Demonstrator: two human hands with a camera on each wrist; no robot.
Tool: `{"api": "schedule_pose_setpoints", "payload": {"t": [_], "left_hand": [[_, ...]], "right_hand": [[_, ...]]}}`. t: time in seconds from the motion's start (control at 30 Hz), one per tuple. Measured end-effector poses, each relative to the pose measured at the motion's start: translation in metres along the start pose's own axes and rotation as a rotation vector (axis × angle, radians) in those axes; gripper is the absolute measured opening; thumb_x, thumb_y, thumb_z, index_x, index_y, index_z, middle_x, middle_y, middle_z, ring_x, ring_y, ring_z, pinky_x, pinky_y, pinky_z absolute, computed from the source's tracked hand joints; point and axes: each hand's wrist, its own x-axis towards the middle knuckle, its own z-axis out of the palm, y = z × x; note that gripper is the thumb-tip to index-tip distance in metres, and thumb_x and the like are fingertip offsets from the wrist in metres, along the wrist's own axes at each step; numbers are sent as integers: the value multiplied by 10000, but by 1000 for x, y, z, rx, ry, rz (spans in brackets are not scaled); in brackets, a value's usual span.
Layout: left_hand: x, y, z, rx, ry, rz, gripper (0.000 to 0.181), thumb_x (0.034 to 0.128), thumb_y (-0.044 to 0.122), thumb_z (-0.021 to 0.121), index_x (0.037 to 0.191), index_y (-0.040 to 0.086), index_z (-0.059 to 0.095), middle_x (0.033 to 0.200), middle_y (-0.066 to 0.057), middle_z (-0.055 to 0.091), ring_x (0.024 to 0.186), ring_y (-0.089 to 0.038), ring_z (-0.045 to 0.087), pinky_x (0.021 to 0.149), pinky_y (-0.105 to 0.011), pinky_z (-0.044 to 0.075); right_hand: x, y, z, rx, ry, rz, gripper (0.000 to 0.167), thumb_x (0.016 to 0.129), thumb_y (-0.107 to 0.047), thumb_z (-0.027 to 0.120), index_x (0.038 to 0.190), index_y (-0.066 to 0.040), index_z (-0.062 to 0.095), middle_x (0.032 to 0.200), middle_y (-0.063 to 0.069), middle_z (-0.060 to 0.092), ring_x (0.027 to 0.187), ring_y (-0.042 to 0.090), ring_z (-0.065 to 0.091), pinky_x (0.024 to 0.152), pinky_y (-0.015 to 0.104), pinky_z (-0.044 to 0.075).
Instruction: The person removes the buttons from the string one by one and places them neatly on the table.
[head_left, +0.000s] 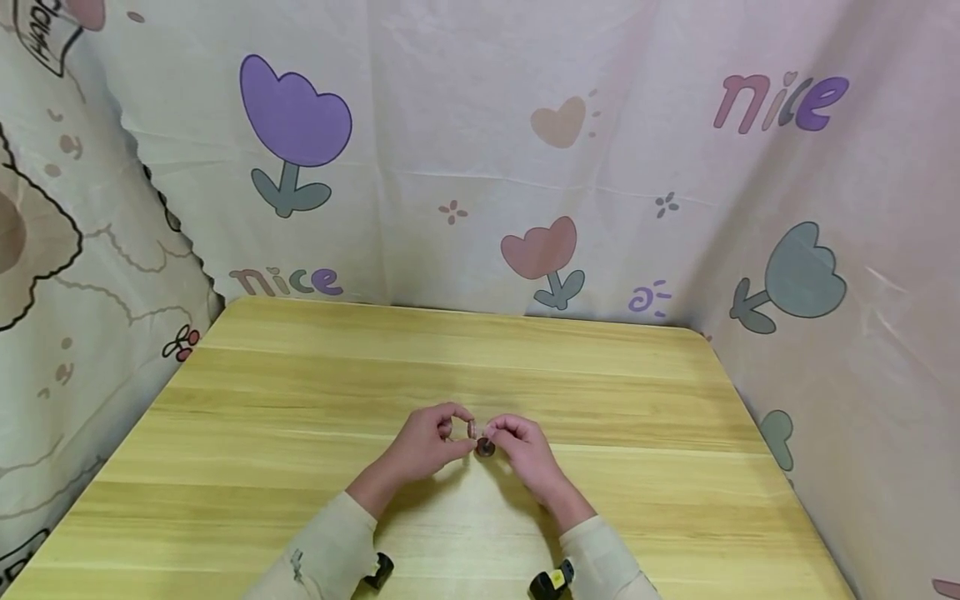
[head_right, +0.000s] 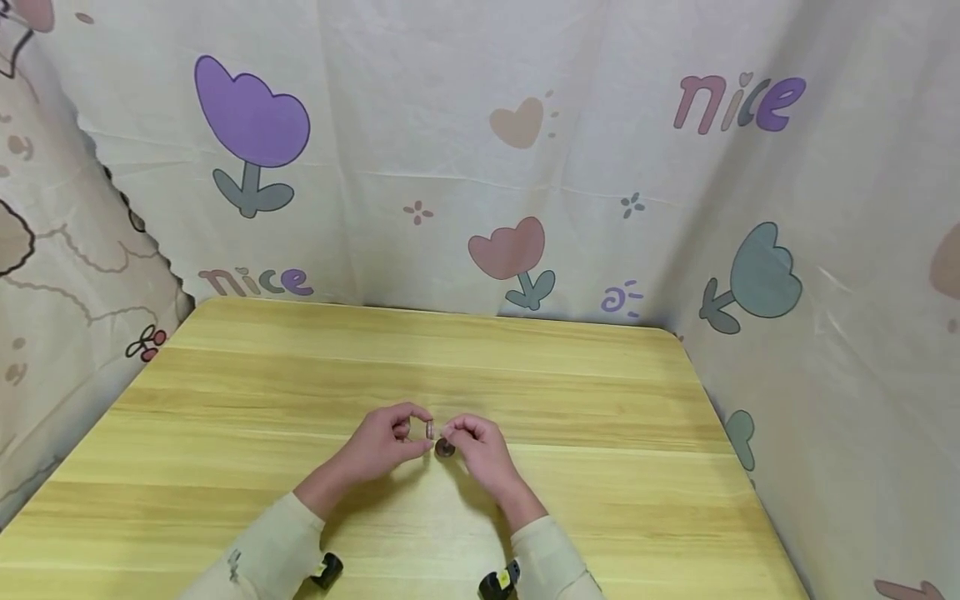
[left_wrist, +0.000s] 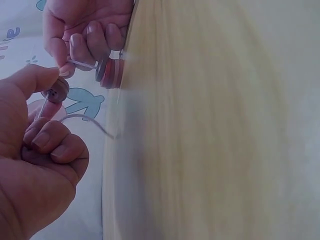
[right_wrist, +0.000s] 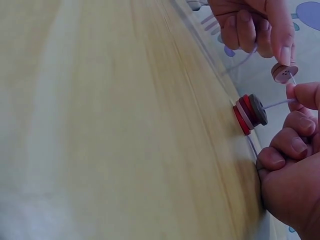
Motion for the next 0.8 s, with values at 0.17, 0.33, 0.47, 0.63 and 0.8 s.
{"api": "schedule_pose_setpoints", "payload": {"t": [0.17,0.33,0.47,0.63,0.8], "left_hand": [[0,0,-1,7,3,-2,192,878,185,791,1035,163,685,606,41,311,520,-111,293,506,-255,296],[0,0,-2,10,2,-17,206,884,199,784,1058,148,684,607,41,322,522,-110,290,507,-251,294],[-1,-2,-4,18,11,-26,189,889,205,779,1043,161,679,600,40,313,515,-110,282,503,-248,291],[-2,-3,-9,30,28,-45,185,883,209,780,1029,148,684,602,36,310,517,-114,284,503,-252,290],[-2,-5,-14,46,29,-52,202,877,206,788,1032,127,687,605,32,310,523,-119,288,507,-257,293]], "right_hand": [[0,1,0,7,-1,-4,194,986,-80,578,961,89,669,899,199,682,864,278,655,873,371,490],[0,1,0,2,3,3,193,982,-87,588,959,86,671,895,216,680,871,292,652,894,378,472],[0,2,-1,-10,15,15,182,981,-72,588,970,89,672,917,207,679,905,272,632,908,384,453],[1,1,-1,-17,31,35,161,980,-17,567,979,109,668,942,207,665,927,247,594,902,403,443],[-3,-16,2,-16,8,37,163,974,28,543,975,163,635,936,267,646,927,274,591,900,400,443]]}}
